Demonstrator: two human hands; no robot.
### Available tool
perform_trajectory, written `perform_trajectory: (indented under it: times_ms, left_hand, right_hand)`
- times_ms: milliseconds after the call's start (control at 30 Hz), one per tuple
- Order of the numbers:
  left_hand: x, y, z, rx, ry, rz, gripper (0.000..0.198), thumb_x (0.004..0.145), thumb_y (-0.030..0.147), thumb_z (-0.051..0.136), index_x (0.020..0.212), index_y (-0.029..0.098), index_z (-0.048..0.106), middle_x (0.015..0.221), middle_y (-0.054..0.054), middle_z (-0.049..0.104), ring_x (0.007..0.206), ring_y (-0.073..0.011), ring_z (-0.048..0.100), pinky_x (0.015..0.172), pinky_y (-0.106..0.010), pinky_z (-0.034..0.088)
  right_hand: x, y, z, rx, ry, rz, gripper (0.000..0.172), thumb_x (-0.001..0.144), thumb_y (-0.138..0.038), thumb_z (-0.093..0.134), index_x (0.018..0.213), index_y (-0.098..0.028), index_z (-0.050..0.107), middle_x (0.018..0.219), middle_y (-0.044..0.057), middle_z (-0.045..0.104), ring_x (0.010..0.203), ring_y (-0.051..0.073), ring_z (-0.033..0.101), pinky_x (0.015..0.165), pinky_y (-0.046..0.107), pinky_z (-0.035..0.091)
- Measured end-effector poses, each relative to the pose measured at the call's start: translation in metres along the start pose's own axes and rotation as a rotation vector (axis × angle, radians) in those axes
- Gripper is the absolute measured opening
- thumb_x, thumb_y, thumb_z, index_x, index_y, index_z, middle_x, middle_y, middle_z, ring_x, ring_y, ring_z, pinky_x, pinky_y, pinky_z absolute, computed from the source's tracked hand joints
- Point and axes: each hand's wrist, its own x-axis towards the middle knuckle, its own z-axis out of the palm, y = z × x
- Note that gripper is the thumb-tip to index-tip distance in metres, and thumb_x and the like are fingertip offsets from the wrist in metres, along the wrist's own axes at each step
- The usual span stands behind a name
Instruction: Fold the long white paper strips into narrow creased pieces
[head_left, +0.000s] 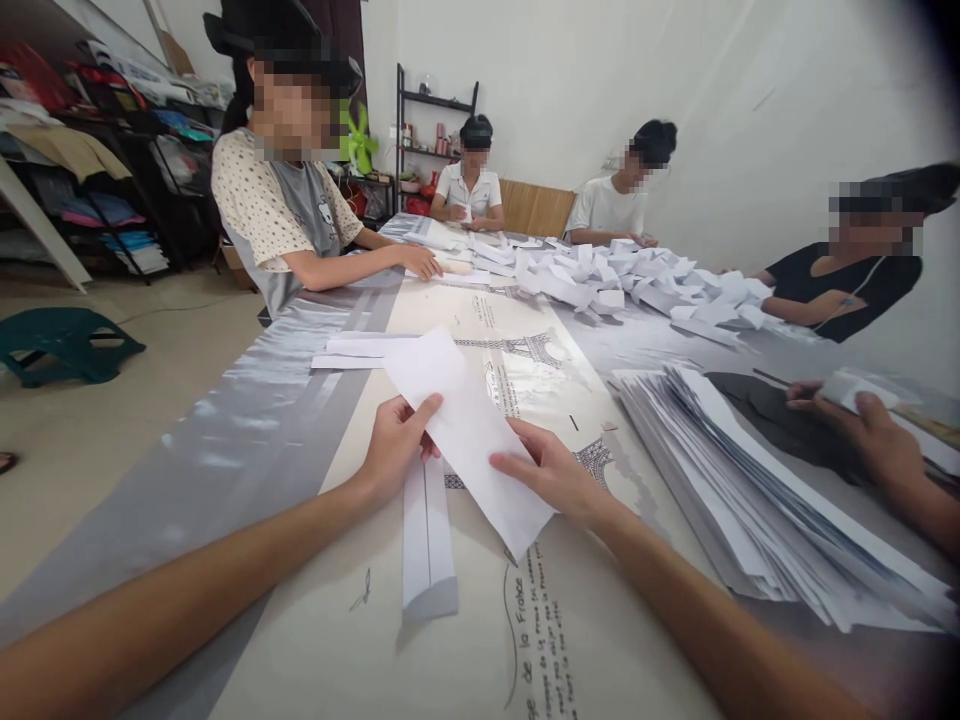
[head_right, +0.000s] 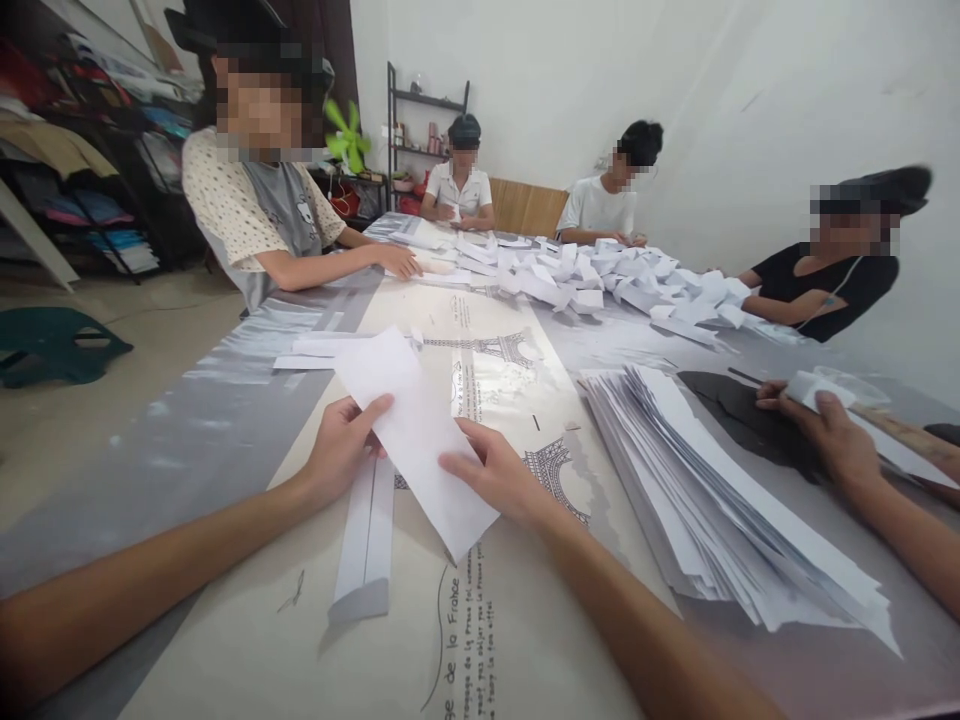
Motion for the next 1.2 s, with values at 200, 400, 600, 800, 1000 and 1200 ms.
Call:
perform_trajectory:
  times_ms: [200, 400, 600, 800, 1000, 1200]
  left_hand:
    - [0.001, -0.004, -0.001, -0.026, -0.007, -0.028, 0.043, 0.085, 0.049, 0.073, 0.062, 0.017, 0.056, 0.052, 0.001, 0.054, 0.041, -0.0107, 0.048, 0.038, -0.023, 0.034]
    - [0.001, -0.003, 0.000, -0.046, 0.119, -0.046, 0.039, 0.083, 0.044, 0.074, 0.063, 0.017, 0.054, 0.051, 0.001, 0.054, 0.037, -0.0102, 0.047, 0.033, -0.021, 0.029]
    - [0.001, 0.002, 0.001, -0.088, 0.106, -0.054, 0.031, 0.081, 0.039, 0.073, 0.066, 0.015, 0.060, 0.057, -0.003, 0.061, 0.040, -0.0131, 0.053, 0.034, -0.023, 0.035]
    - [0.003, -0.001, 0.000, -0.128, 0.086, -0.051, 0.034, 0.079, 0.039, 0.074, 0.062, 0.016, 0.058, 0.056, -0.002, 0.059, 0.042, -0.0128, 0.052, 0.035, -0.023, 0.034]
    - [0.001, -0.003, 0.001, -0.137, -0.046, -0.057, 0.034, 0.079, 0.042, 0.078, 0.067, 0.016, 0.060, 0.058, 0.001, 0.056, 0.047, -0.0111, 0.050, 0.039, -0.022, 0.035]
    - [-0.003, -0.001, 0.002, -0.151, -0.126, -0.108, 0.030, 0.077, 0.043, 0.081, 0.080, 0.016, 0.067, 0.064, -0.001, 0.061, 0.052, -0.0141, 0.055, 0.041, -0.024, 0.037]
  right_hand:
    - [-0.002, -0.005, 0.003, -0.082, -0.048, -0.154, 0.039, 0.094, -0.027, 0.060, 0.132, -0.033, 0.062, 0.125, 0.003, 0.066, 0.107, 0.026, 0.062, 0.085, 0.039, 0.052]
    - [-0.002, 0.003, -0.006, -0.193, -0.080, -0.054, 0.020, 0.095, -0.034, 0.060, 0.108, -0.022, 0.069, 0.094, 0.004, 0.068, 0.078, 0.020, 0.060, 0.064, 0.032, 0.048]
    - [-0.003, 0.004, -0.014, -0.220, -0.060, -0.117, 0.045, 0.094, -0.036, 0.062, 0.139, -0.031, 0.059, 0.107, 0.005, 0.071, 0.093, 0.025, 0.065, 0.076, 0.041, 0.055]
    - [-0.008, -0.004, -0.014, -0.060, -0.117, -0.042, 0.048, 0.093, -0.044, 0.065, 0.139, -0.032, 0.060, 0.112, 0.007, 0.071, 0.095, 0.026, 0.068, 0.074, 0.041, 0.059]
    - [-0.008, -0.002, -0.014, 0.138, -0.082, 0.165, 0.041, 0.093, -0.059, 0.062, 0.105, -0.021, 0.072, 0.097, 0.006, 0.071, 0.078, 0.020, 0.066, 0.061, 0.031, 0.050]
    - [-0.007, -0.002, -0.010, 0.263, -0.037, 0.269, 0.040, 0.089, -0.060, 0.068, 0.094, -0.020, 0.070, 0.093, 0.006, 0.070, 0.075, 0.020, 0.064, 0.060, 0.029, 0.046]
